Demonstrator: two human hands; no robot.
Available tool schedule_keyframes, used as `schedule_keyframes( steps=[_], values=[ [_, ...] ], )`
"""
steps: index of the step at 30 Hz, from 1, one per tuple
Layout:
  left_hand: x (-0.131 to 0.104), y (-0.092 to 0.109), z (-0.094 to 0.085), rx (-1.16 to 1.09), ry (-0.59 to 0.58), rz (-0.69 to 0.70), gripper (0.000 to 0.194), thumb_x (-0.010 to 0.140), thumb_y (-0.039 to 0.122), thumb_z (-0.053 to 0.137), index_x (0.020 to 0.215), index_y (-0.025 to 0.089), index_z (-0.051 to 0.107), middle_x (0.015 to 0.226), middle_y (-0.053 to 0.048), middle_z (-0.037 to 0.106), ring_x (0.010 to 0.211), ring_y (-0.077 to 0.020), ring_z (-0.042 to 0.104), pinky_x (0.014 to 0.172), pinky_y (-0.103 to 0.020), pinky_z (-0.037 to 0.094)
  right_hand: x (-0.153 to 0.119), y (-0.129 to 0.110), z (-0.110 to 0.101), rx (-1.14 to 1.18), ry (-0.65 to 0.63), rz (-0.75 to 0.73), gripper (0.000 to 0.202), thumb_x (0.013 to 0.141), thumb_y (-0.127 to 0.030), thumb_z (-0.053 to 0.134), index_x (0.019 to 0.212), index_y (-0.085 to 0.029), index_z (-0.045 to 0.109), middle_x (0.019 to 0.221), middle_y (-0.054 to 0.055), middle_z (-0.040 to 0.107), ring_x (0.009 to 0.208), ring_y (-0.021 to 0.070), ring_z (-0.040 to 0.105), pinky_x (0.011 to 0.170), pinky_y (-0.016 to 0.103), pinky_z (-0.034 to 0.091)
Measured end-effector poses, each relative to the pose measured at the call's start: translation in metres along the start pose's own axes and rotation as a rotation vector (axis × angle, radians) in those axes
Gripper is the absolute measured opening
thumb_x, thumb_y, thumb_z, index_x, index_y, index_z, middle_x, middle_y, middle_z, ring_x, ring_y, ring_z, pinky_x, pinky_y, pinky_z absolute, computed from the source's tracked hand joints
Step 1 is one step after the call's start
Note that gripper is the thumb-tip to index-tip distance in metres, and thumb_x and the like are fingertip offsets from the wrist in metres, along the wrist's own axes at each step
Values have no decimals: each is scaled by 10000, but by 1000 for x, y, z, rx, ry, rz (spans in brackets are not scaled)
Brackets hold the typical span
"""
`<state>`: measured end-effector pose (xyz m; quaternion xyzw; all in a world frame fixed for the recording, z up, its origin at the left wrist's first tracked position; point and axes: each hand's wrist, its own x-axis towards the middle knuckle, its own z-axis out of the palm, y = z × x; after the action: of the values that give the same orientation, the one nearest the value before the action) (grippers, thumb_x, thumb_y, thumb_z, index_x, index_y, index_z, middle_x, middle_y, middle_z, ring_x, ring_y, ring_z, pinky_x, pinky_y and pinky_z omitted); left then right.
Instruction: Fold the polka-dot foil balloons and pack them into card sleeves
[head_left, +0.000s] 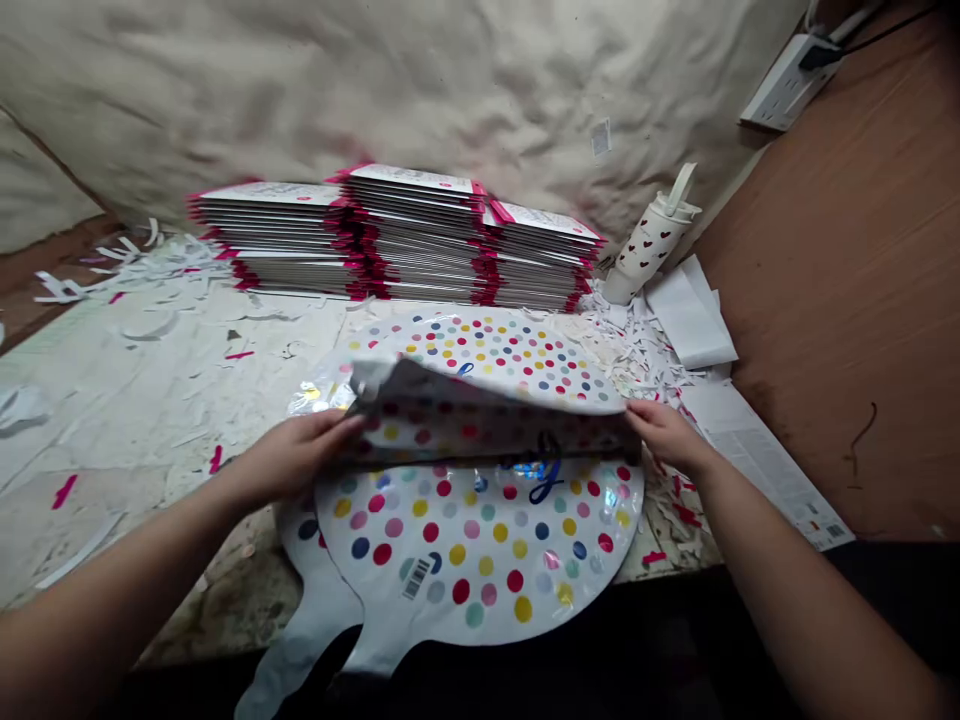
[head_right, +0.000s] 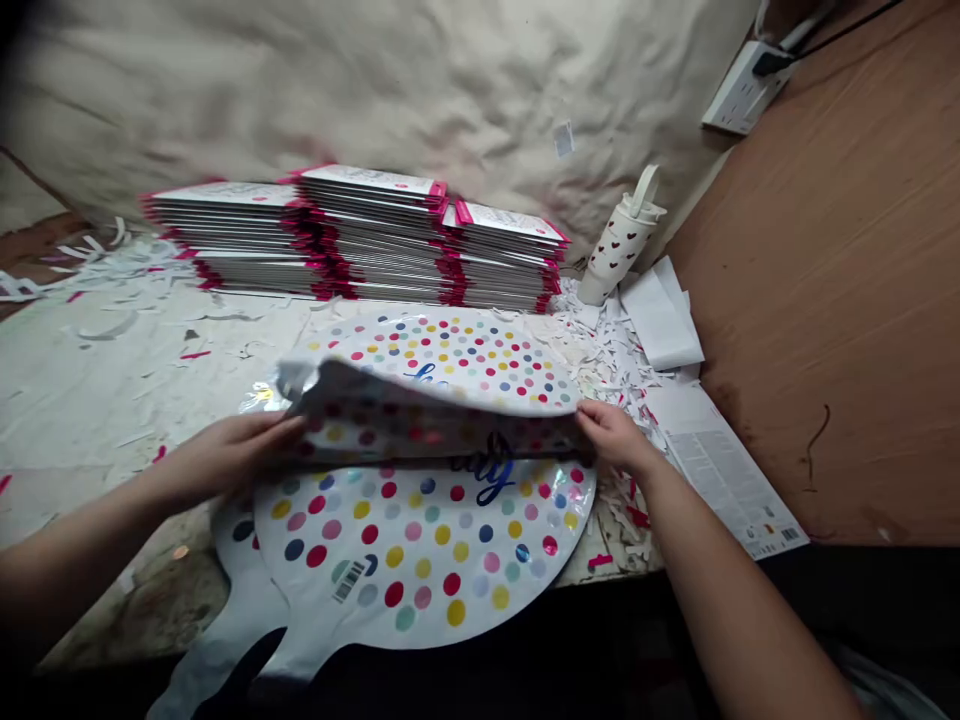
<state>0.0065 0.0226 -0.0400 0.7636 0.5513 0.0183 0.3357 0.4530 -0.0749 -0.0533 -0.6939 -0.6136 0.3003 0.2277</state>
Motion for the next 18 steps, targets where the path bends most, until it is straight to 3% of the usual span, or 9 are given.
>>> schedule_keyframes(
  steps=[3, 5, 6, 9, 11, 13, 15, 16, 18],
  values=[
    [23, 21, -7, 175, 300, -99, 455, 843, 495, 335, 999, 167, 608, 886, -101, 674, 854, -289, 610, 727, -380, 480, 45, -9, 1, -62, 74, 45, 353, 812, -482, 416, 690, -179, 549, 585, -19, 544, 569, 131, 505, 525, 232, 404],
    [22, 35, 5, 349, 520, 55, 459, 874, 418, 320, 1152, 132, 546, 1088, -155, 619, 1036, -317, 545, 865, -444, 420, 67, -13, 4, -107, 90, 61, 327, 799, -465, 451, 669, -180, 545, 566, -30, 517, 556, 117, 478, 520, 221, 381],
    [18, 40, 14, 428, 558, 181, 463, 892, 377, 297, 1219, 122, 504, 1193, -160, 568, 1127, -305, 492, 936, -449, 374, 76, -15, 4, -132, 94, 71, 313, 795, -452, 467, 667, -181, 554, 565, -31, 515, 557, 116, 479, 524, 221, 379],
    [2, 46, 46, 549, 331, 403, 513, 909, 380, 282, 1312, 99, 431, 1361, -155, 430, 1268, -286, 360, 1025, -442, 292, 95, -24, -2, -221, 123, 128, 290, 769, -447, 530, 703, -174, 600, 585, -3, 550, 588, 148, 526, 568, 257, 408],
    [-5, 44, 61, 571, 203, 329, 591, 893, 465, 297, 1355, 103, 375, 1411, -164, 350, 1302, -326, 295, 1023, -496, 271, 101, -39, -4, -292, 207, 174, 344, 776, -470, 533, 833, -142, 620, 706, 75, 613, 718, 230, 577, 663, 345, 438],
    [-8, 40, 67, 570, 176, 230, 667, 864, 556, 299, 1393, 149, 304, 1447, -165, 267, 1323, -374, 216, 1004, -570, 233, 99, -64, 7, -354, 318, 175, 468, 825, -484, 470, 1069, -95, 558, 975, 190, 613, 957, 325, 548, 810, 459, 404],
    [-7, 37, 68, 565, 189, 188, 682, 840, 612, 295, 1406, 232, 259, 1471, -155, 204, 1333, -410, 139, 973, -634, 191, 86, -98, 35, -403, 346, 42, 559, 882, -473, 373, 1269, -72, 406, 1247, 233, 483, 1174, 338, 422, 962, 491, 304],
    [-7, 37, 68, 563, 196, 180, 678, 833, 625, 297, 1405, 266, 248, 1476, -154, 187, 1334, -422, 114, 957, -655, 177, 75, -115, 55, -439, 280, -142, 591, 906, -454, 322, 1314, -27, 346, 1316, 250, 418, 1233, 335, 367, 1013, 487, 253],
    [-5, 36, 68, 561, 201, 170, 664, 828, 630, 301, 1401, 300, 239, 1481, -155, 168, 1334, -431, 91, 939, -674, 162, 52, -139, 96, -450, 98, -359, 601, 879, -513, 371, 1346, -136, 354, 1393, 84, 398, 1284, 233, 335, 1068, 350, 229]
  ],
)
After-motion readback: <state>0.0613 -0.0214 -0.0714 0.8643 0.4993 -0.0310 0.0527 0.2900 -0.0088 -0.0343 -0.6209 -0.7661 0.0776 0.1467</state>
